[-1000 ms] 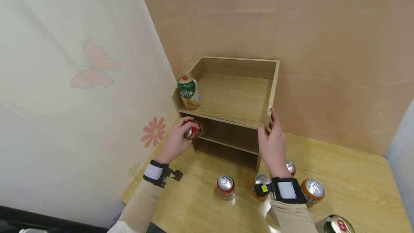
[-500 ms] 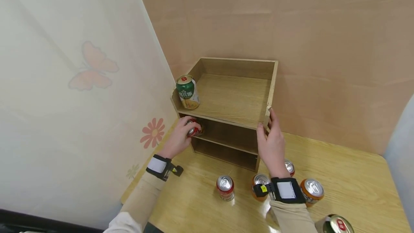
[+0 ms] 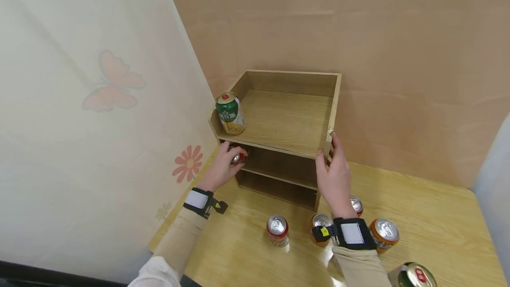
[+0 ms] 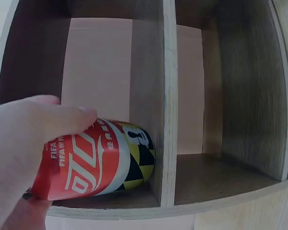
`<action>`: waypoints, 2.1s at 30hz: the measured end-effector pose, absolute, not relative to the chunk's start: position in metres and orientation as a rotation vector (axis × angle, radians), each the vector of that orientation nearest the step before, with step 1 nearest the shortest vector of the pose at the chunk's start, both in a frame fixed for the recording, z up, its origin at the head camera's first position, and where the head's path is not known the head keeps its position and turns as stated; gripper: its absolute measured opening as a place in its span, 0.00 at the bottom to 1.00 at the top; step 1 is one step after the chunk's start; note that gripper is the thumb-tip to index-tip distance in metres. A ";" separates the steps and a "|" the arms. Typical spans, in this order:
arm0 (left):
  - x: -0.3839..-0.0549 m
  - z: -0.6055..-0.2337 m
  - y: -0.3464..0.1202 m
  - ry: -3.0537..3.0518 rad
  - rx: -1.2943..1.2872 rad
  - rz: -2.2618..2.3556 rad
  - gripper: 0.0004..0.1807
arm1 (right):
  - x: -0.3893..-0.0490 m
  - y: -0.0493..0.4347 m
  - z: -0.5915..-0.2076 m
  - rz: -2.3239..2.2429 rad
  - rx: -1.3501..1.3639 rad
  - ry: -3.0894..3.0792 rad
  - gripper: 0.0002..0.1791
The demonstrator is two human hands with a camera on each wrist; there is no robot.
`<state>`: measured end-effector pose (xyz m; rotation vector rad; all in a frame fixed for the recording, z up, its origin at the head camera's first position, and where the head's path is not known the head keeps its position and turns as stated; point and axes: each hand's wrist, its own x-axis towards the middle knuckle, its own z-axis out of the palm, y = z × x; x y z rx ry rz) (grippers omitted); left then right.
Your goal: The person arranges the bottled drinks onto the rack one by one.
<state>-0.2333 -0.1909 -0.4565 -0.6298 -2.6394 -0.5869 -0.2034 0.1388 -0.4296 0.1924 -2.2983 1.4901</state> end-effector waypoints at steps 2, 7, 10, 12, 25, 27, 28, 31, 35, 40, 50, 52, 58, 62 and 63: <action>-0.233 -0.457 -0.191 -2.634 -0.607 -0.609 0.27 | -0.203 0.138 -0.430 1.496 0.193 -2.303 0.31; -0.232 -0.457 -0.190 -2.617 -0.565 -0.680 0.36 | -0.202 0.137 -0.431 1.506 0.187 -2.299 0.31; -0.233 -0.459 -0.190 -2.597 -0.527 -0.682 0.34 | -0.202 0.136 -0.431 1.506 0.192 -2.296 0.31; -0.234 -0.460 -0.190 -2.583 -0.506 -0.678 0.34 | -0.202 0.136 -0.431 1.507 0.195 -2.293 0.31; -0.236 -0.469 -0.183 -2.529 -0.368 -0.828 0.40 | -0.200 0.134 -0.432 1.517 0.182 -2.295 0.32; -0.235 -0.470 -0.181 -2.495 -0.362 -0.872 0.39 | -0.200 0.134 -0.432 1.511 0.179 -2.295 0.32; -0.234 -0.471 -0.180 -2.479 -0.358 -0.886 0.39 | -0.200 0.134 -0.432 1.509 0.179 -2.293 0.32; -0.232 -0.473 -0.179 -2.440 -0.333 -0.924 0.39 | -0.199 0.135 -0.432 1.508 0.175 -2.293 0.31; -0.232 -0.474 -0.177 -2.405 -0.309 -0.942 0.38 | -0.199 0.136 -0.432 1.504 0.178 -2.285 0.31; -0.234 -0.475 -0.175 -2.400 -0.291 -0.920 0.36 | -0.200 0.136 -0.432 1.488 0.179 -2.276 0.31; -0.238 -0.474 -0.173 -2.487 -0.311 -0.924 0.40 | -0.199 0.137 -0.430 1.496 0.187 -2.280 0.31; -0.240 -0.477 -0.171 -2.488 -0.307 -0.921 0.44 | -0.199 0.138 -0.430 1.499 0.182 -2.278 0.32; -0.245 -0.486 -0.168 -2.431 -0.310 -0.852 0.52 | -0.198 0.140 -0.430 1.501 0.166 -2.285 0.31; -0.248 -0.485 -0.168 -2.434 -0.353 -0.790 0.50 | -0.197 0.141 -0.430 1.504 0.158 -2.286 0.32; -0.248 -0.484 -0.168 -2.442 -0.361 -0.779 0.49 | -0.197 0.141 -0.430 1.504 0.157 -2.287 0.32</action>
